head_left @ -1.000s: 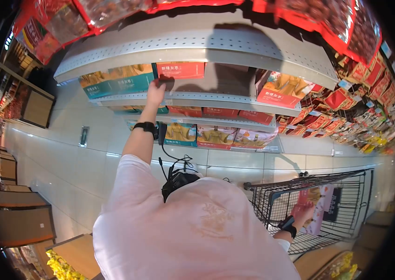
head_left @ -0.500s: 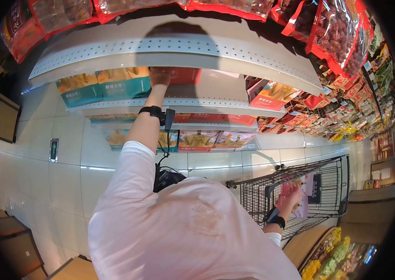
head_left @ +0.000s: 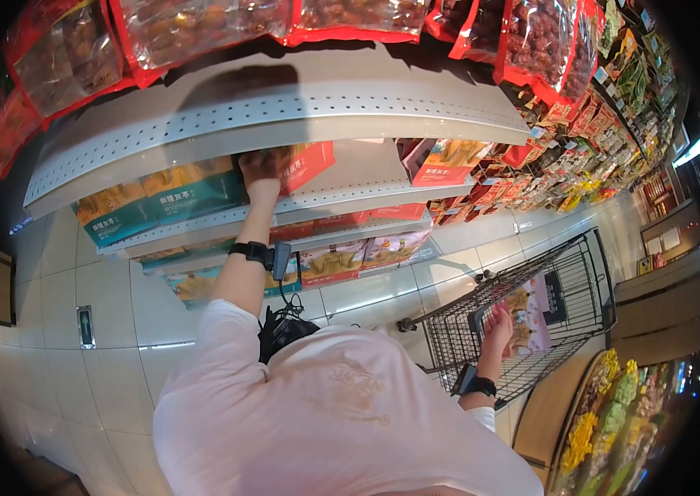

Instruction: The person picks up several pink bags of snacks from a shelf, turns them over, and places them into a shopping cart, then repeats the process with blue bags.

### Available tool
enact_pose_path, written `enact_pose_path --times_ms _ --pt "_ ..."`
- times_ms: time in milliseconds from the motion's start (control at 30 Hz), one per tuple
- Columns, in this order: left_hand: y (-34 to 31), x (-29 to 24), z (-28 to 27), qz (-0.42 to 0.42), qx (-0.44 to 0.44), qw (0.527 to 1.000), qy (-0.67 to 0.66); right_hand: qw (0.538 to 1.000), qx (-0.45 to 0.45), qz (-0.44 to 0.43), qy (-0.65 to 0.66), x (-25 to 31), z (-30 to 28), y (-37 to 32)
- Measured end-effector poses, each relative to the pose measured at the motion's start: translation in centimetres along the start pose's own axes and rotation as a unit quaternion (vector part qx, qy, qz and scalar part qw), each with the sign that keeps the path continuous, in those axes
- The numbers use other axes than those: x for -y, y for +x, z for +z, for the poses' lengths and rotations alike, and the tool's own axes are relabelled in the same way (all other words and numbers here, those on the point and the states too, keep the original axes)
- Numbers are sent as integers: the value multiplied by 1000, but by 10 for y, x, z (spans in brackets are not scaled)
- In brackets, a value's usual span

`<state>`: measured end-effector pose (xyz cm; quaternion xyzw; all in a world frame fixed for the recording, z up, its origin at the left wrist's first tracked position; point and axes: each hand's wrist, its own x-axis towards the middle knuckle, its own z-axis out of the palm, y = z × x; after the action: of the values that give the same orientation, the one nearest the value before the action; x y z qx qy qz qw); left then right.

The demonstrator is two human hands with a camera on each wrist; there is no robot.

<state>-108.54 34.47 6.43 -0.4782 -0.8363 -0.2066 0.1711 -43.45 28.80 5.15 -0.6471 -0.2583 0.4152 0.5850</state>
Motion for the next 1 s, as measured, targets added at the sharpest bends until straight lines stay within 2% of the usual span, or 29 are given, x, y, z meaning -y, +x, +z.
enact_pose_path --times_ms 33,67,100,133,167,200,233,267,300,333,400,467,500,533,600,667,733,800,833,867,900,1000 --pt "-3 -2 1 12 -90 994 -58 1000 5 4 -12 5 12 -10" --pt "-8 -7 3 16 -91 994 -59 1000 3 4 -10 8 21 -15" --pt "-16 -21 -17 -60 -133 952 -267 999 33 11 -18 10 30 -20" --pt "-23 -29 -33 -132 -167 861 -461 998 63 19 -26 13 39 -25" --pt "-30 -30 -40 -128 -165 862 -462 996 82 11 -35 16 50 -33" --pt "-36 -29 -46 -122 -104 880 -446 996 78 13 -32 17 60 -35" --pt "-43 -28 -49 -116 -40 896 -427 992 113 14 -47 16 67 -37" --pt "-48 -31 -50 -110 -35 898 -425 987 148 15 -62 14 75 -39" --pt "-53 -35 -52 -105 -71 871 -475 988 142 21 -58 13 82 -42" --pt "-58 -42 -58 -98 -106 839 -524 979 189 17 -72 13 91 -46" --pt "-69 -50 -74 -95 -69 829 -547 963 250 21 -102 14 109 -57" --pt "-82 -58 -83 -186 33 732 -654 945 299 37 -124 14 124 -67" --pt "-90 -58 -85 -168 60 758 -628 934 327 46 -140 13 132 -70" --pt "-96 -61 -90 -157 74 760 -627 922 351 54 -153 12 139 -74" --pt "-107 -74 -101 -171 180 722 -645 893 409 60 -180 18 153 -86" --pt "-120 -86 -98 -152 224 709 -651 875 439 48 -197 13 164 -89" --pt "-126 -101 -99 -137 262 695 -655 884 436 62 -155 11 171 -94" --pt "-130 -125 -106 -140 307 641 -689 890 435 74 -113 12 171 -91" --pt "-131 -137 -109 -129 323 626 -698 866 480 128 -60 13 168 -85" --pt "-131 -146 -111 -119 336 625 -695 835 520 180 -6 15 163 -79" --pt "-131 -157 -111 -123 332 638 -684 824 513 232 61 6 156 -68" --pt "-125 -201 -127 -82 358 645 -670 854 455 240 77 21 130 -57"
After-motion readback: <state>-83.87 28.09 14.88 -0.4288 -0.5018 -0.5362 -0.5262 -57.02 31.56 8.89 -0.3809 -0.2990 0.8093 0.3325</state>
